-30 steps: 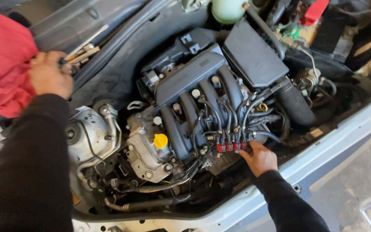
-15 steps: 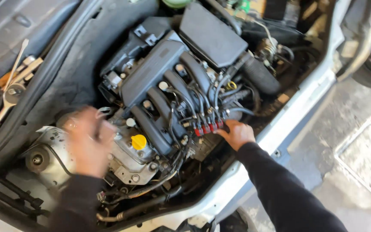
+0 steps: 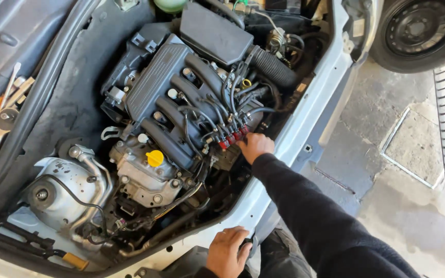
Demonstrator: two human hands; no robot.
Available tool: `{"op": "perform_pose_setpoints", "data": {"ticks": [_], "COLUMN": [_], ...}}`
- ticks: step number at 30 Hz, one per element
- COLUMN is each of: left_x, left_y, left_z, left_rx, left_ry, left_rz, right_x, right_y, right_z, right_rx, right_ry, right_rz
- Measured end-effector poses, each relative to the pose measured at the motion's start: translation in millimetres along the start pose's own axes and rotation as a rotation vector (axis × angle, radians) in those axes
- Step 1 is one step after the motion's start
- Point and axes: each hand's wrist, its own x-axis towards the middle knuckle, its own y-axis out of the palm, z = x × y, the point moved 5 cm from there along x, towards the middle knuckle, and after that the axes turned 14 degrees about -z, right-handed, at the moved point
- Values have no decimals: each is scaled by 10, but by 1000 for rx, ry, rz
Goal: Disconnecting and removing various engine bay components including injectors, sensors, and the air filter housing.
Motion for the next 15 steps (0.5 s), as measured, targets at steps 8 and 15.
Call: {"op": "perform_pose_setpoints", "data": {"ticks": [8, 15], "left_x": [-520, -789], "left_y": [-239, 93], "left_z": [293, 155], "left_rx": [138, 203], "left_ry": [7, -223], "left_rz": [-92, -36], "right_x": [-415, -675], "right_y": [-273, -506], "right_z": [160, 228], "right_rx": [-134, -233], "right_ry": [-170, -375], "right_rz": [34, 126]}}
